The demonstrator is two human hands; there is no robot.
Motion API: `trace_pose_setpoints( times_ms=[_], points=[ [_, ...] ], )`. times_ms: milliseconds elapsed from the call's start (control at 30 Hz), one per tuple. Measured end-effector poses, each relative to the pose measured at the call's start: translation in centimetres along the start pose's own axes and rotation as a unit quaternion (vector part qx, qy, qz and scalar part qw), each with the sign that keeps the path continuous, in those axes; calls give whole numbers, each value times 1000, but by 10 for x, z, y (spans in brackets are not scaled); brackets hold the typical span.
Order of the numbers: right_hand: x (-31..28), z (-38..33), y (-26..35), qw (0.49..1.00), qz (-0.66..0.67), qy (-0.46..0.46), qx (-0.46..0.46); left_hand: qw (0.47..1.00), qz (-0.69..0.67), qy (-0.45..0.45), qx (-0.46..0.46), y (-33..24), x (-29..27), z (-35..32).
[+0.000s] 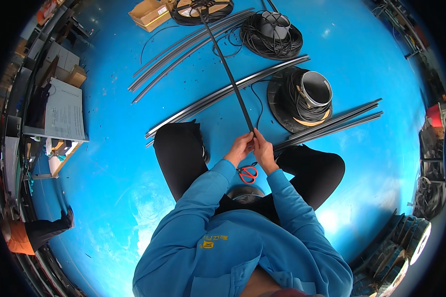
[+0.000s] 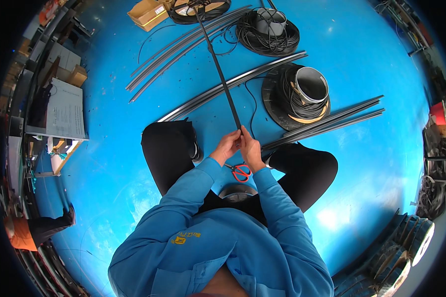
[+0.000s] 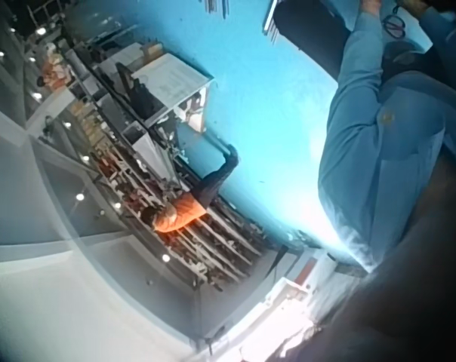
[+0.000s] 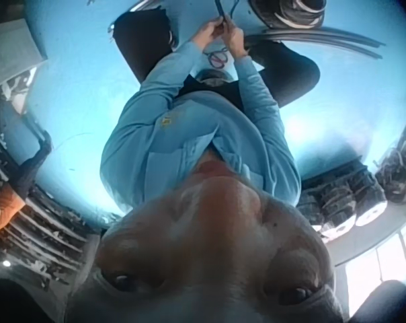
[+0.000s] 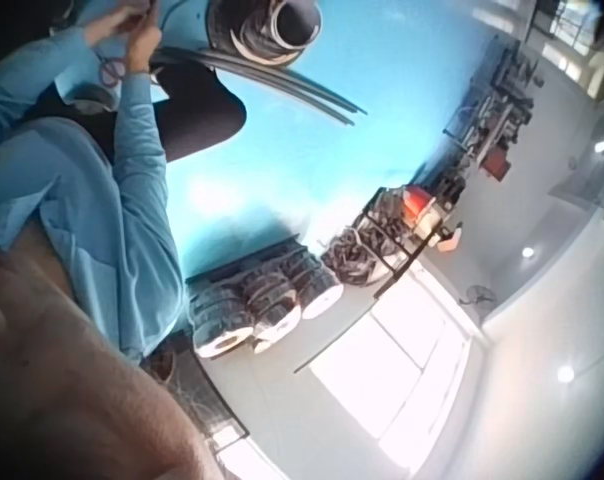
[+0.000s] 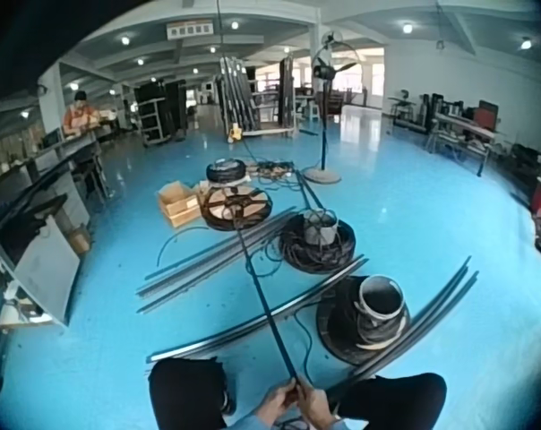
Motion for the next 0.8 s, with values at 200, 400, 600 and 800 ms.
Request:
trace_pose_setpoints(
  times_ms=[200,400,600,800],
  points=[
    [2,-3,-10,999,3,18,34,999,35,-20,-2,0,2,-16],
    [6,-4,-21,992,44,33,112,997,52,-46,-29,-5,8,-25],
    [-3,5,-33,995,28,15,99,995,92,-49,-10,3,11,-32],
    [10,0,-46,969,70,154,181,968,202,-149,2,-4,-3,-26]
  ],
)
Point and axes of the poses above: each hand's wrist, its own z-axis towards the middle knuckle, its own x-axis out of the palm, y = z × x, the point moved 4 cm from there along z, towards the middle knuckle, and after that the axes turned 3 degrees about -y, right-handed, at the moved point
